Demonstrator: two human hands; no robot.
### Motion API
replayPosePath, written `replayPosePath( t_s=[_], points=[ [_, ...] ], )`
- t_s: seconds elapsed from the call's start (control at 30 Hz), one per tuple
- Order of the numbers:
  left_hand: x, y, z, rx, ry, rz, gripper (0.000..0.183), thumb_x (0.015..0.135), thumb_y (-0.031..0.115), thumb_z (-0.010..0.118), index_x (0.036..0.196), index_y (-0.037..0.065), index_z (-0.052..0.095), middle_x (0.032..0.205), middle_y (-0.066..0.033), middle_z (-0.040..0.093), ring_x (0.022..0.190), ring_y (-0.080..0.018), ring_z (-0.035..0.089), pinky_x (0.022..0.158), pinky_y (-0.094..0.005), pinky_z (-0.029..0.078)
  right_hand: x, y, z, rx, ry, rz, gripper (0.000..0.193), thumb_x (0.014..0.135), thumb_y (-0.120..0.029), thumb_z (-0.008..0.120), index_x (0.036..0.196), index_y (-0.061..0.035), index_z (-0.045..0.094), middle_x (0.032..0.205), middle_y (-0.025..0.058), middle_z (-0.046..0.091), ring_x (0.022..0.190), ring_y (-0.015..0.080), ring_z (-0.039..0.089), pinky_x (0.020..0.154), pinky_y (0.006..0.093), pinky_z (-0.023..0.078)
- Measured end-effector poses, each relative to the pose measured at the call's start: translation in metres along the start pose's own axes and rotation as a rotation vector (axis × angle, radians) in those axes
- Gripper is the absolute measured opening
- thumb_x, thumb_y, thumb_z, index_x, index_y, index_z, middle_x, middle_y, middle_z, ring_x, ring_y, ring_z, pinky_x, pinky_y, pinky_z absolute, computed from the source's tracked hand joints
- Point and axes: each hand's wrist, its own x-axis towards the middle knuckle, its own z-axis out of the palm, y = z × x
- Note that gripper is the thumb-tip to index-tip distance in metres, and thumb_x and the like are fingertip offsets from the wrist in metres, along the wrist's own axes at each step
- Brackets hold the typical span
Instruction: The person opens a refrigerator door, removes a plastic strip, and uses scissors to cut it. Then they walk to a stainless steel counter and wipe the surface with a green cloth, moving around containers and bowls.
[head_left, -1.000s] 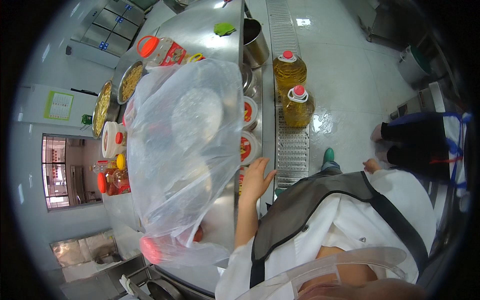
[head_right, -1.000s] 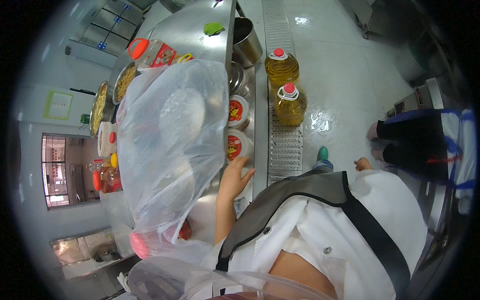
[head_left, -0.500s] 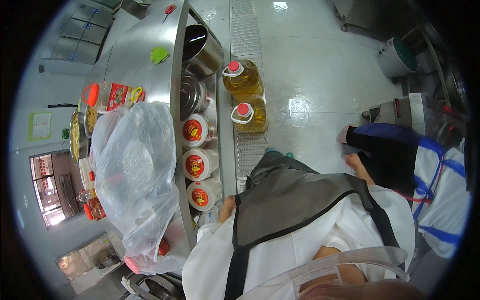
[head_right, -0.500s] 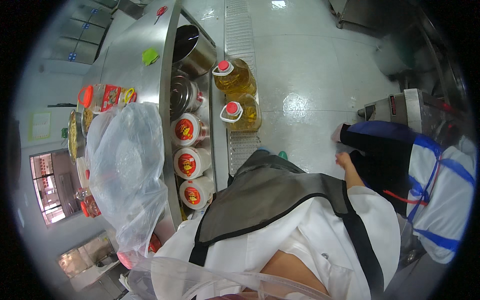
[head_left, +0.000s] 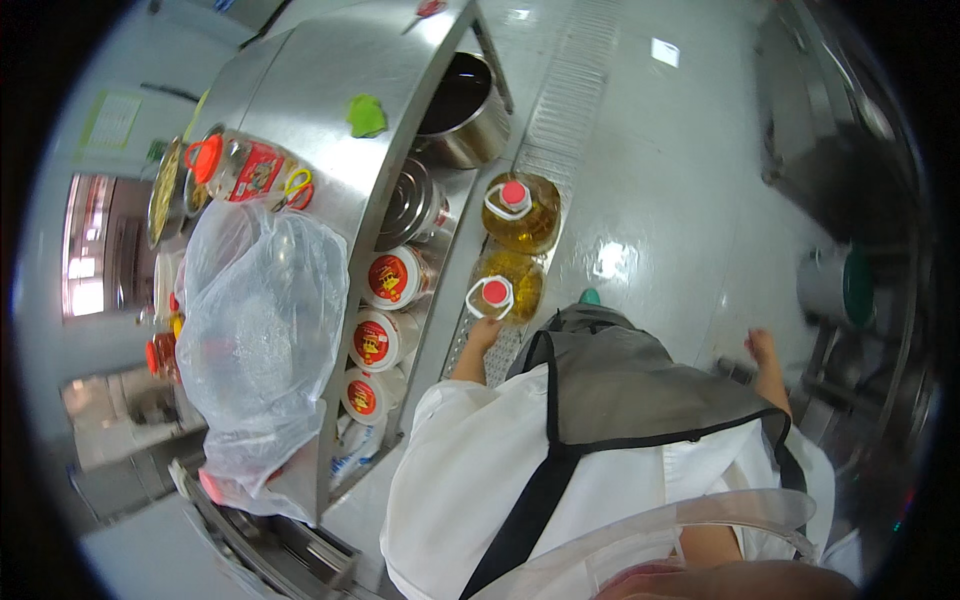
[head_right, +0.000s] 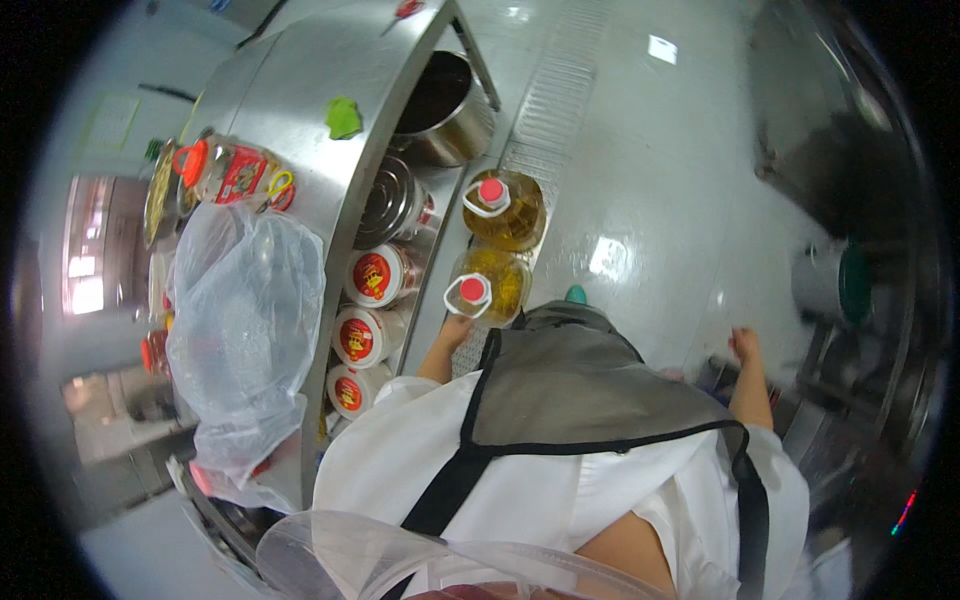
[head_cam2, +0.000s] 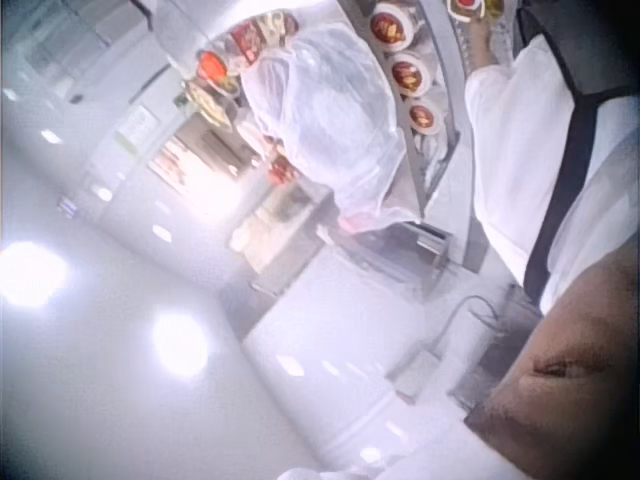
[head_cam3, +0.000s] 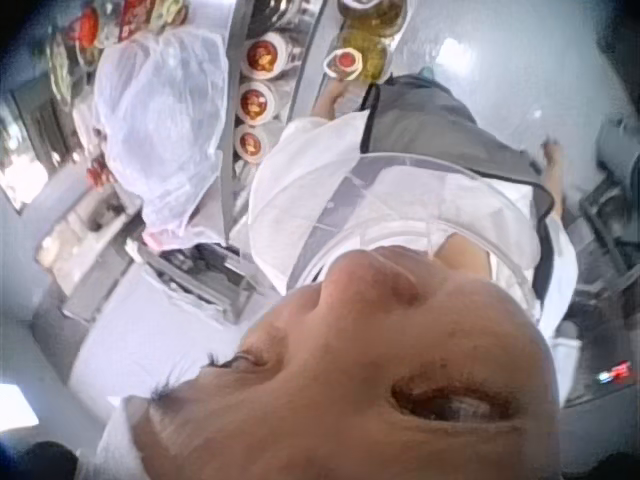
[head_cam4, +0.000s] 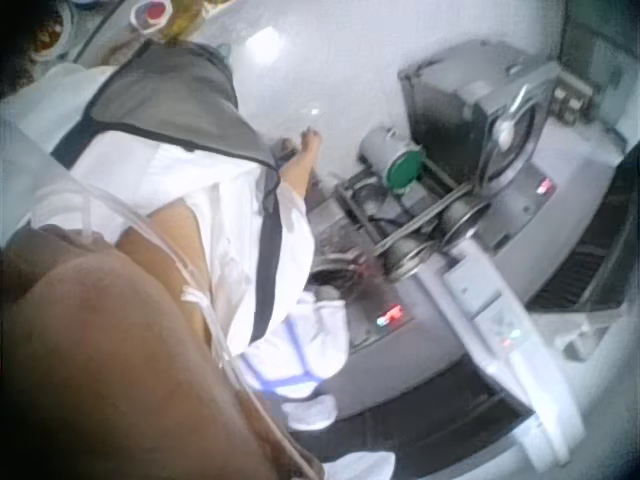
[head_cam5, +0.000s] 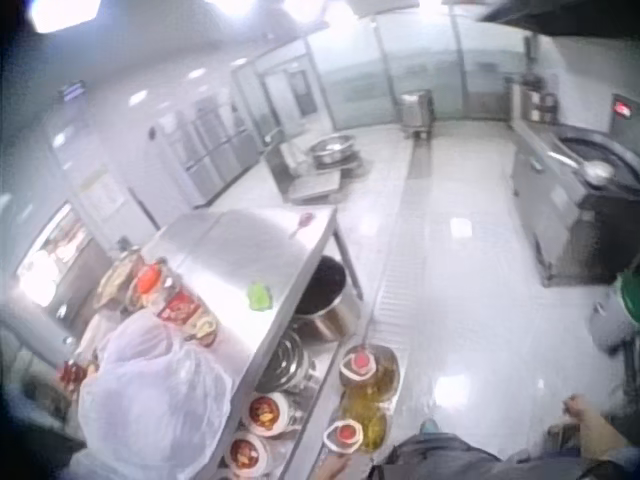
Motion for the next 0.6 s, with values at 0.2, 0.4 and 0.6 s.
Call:
replayPosePath(
  t_s=[0.2, 0.4, 0.6],
  points=[
    [0.057, 0.186, -0.010, 0.130, 0.070, 0.263, 0.029, 0.073, 0.026, 0.056, 0.088, 0.001, 0.058, 0.083, -0.0151, 0.060, 0.080, -0.0264, 0.057, 0.070, -0.0332, 0.044, 0.082, 0.020, -0.043, -0.020, -0.081, 0.070, 0.030, 0.080, -0.030, 0.045, 0.063, -0.0049, 0.049, 0.051, 0.0065, 0.050, 0.038, 0.0158, 0.043, 0.035, 0.0299, 0.034],
    [0.080, 0.239, -0.045, -0.025, 0.375, 0.083, 0.028, 0.073, 0.026, 0.055, 0.088, 0.002, 0.058, 0.080, -0.0149, 0.060, 0.076, -0.0234, 0.058, 0.068, -0.0334, 0.044, 0.227, -0.051, -0.041, -0.492, -0.319, -0.126, 0.029, 0.078, -0.029, 0.046, 0.063, -0.0053, 0.051, 0.054, 0.0079, 0.053, 0.044, 0.0190, 0.048, 0.042, 0.0325, 0.038],
    [0.034, 0.193, 0.035, -0.219, 0.399, -0.283, 0.030, 0.073, 0.031, 0.050, 0.080, 0.003, 0.060, 0.071, -0.0157, 0.060, 0.066, -0.0291, 0.059, 0.062, -0.0382, 0.045, 0.421, -0.215, -0.049, -1.441, -0.147, -1.297, 0.027, 0.076, -0.029, 0.048, 0.063, -0.0056, 0.053, 0.057, 0.0092, 0.056, 0.049, 0.0222, 0.052, 0.048, 0.0351, 0.042]
  ],
)
